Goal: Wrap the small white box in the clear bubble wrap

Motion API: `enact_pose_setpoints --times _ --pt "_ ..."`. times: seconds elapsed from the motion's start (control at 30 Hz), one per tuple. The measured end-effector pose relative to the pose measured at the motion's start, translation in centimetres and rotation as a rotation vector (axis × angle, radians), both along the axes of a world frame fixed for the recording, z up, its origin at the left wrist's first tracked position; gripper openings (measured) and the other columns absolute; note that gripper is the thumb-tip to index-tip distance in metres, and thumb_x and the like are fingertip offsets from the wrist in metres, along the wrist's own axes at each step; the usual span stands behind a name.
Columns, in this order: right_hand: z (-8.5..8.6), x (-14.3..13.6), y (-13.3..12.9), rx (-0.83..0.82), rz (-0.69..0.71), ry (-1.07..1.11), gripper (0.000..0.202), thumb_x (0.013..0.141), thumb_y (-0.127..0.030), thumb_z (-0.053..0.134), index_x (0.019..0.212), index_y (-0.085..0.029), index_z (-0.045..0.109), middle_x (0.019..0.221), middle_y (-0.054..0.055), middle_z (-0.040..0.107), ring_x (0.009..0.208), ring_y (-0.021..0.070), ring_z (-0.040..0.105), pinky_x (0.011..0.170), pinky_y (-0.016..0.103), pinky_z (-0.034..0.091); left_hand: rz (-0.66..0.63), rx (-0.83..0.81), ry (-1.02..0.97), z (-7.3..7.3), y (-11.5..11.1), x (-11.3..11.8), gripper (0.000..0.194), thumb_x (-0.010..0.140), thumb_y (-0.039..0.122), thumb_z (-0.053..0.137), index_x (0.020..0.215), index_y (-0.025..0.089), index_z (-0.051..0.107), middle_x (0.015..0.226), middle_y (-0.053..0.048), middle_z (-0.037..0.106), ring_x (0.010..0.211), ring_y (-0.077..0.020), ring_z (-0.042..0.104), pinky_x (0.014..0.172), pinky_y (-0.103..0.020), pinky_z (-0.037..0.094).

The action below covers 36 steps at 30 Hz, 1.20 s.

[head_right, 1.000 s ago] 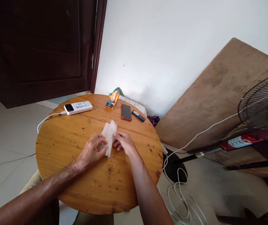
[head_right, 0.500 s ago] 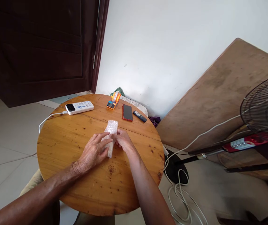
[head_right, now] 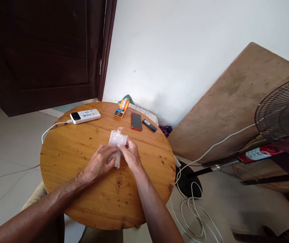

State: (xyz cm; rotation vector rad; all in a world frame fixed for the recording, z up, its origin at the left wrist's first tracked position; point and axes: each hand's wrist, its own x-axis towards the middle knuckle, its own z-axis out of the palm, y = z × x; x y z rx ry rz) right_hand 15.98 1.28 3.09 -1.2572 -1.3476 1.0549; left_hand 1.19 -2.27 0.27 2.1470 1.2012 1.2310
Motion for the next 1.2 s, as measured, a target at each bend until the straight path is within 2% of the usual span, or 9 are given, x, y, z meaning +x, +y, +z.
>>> enact_pose_setpoints --times 0.23,0.37,0.47,0.57,0.67,0.77,0.9,1.03,1.2 --pt "-0.2 0.4 -2.4 0.085 0.014 -0.134 0.010 0.072 -0.026 0.064 0.079 -0.021 0.061 0.077 -0.001 0.064 0.072 0.0149 0.059 0.069 0.026 0.048 0.195 -0.066 0.054 0.3 -0.5 0.1 0.017 0.076 0.018 0.063 0.093 0.018 0.063 0.099 -0.010 0.061 0.096 -0.0269 0.058 0.088 -0.043 0.051" --pt "-0.2 0.5 -3.5 0.099 0.035 -0.214 0.007 0.076 -0.029 0.063 0.077 -0.023 0.059 0.082 0.001 0.068 0.081 0.0184 0.064 0.075 0.029 0.050 0.282 -0.127 -0.043 0.2 -0.2 -0.1 0.047 0.070 0.021 0.070 0.113 0.015 0.055 0.110 -0.012 0.058 0.107 -0.0298 0.057 0.093 -0.047 0.050" --pt "0.1 0.6 -4.4 0.115 0.099 -0.239 0.006 0.081 -0.029 0.059 0.077 -0.024 0.059 0.101 0.004 0.071 0.099 0.0216 0.065 0.086 0.033 0.051 0.178 -0.148 -0.106 -0.1 0.2 -0.4 0.068 0.066 0.016 0.072 0.130 0.019 0.048 0.134 -0.015 0.049 0.121 -0.0297 0.052 0.100 -0.046 0.047" --pt "0.2 1.0 -5.5 0.158 0.140 -0.304 0.005 0.083 -0.023 0.056 0.085 -0.025 0.060 0.116 0.005 0.069 0.111 0.0225 0.063 0.096 0.037 0.047 0.031 -0.162 -0.111 -0.2 0.4 -0.8 0.049 0.068 0.013 0.071 0.116 0.020 0.059 0.143 -0.014 0.043 0.124 -0.0300 0.051 0.097 -0.045 0.048" --pt "0.0 1.4 -6.5 0.229 0.170 -0.440 0.018 0.081 -0.022 0.060 0.099 -0.025 0.061 0.128 0.008 0.064 0.119 0.0251 0.059 0.101 0.042 0.044 -0.041 -0.173 -0.153 -0.2 0.3 -0.9 0.025 0.069 0.011 0.069 0.092 0.018 0.063 0.136 -0.014 0.051 0.124 -0.0301 0.052 0.090 -0.041 0.051" --pt "-0.6 1.7 -7.2 0.351 0.175 -0.598 0.039 0.074 -0.021 0.071 0.111 -0.024 0.059 0.136 0.011 0.059 0.124 0.0278 0.056 0.105 0.045 0.041 -0.091 -0.201 -0.175 0.0 0.2 -1.1 0.018 0.067 0.010 0.069 0.081 0.018 0.060 0.120 -0.012 0.062 0.115 -0.0270 0.059 0.085 -0.037 0.052" --pt "-1.5 1.7 -7.4 0.449 0.150 -0.697 0.040 0.075 -0.014 0.069 0.112 -0.024 0.057 0.136 0.013 0.059 0.124 0.0263 0.055 0.105 0.044 0.041 -0.217 -0.250 -0.185 0.8 0.1 -2.0 0.017 0.069 0.014 0.067 0.083 0.019 0.058 0.107 -0.007 0.068 0.097 -0.0203 0.065 0.086 -0.035 0.052" --pt "-2.3 1.6 -7.0 0.448 0.132 -0.649 0.033 0.080 -0.015 0.064 0.110 -0.025 0.057 0.133 0.012 0.060 0.124 0.0240 0.056 0.103 0.040 0.044 -0.367 -0.301 -0.136 1.7 -0.2 -2.9 0.036 0.068 0.013 0.063 0.102 0.023 0.060 0.119 -0.007 0.065 0.108 -0.0207 0.062 0.093 -0.035 0.051" --pt "-1.9 1.6 -6.6 0.330 0.103 -0.496 0.028 0.079 -0.019 0.066 0.105 -0.026 0.060 0.132 0.007 0.062 0.118 0.0224 0.060 0.100 0.036 0.046 -0.311 -0.270 -0.180 1.3 -0.1 -2.4 0.031 0.068 0.012 0.063 0.098 0.021 0.061 0.111 -0.007 0.068 0.094 -0.0180 0.065 0.081 -0.029 0.052"
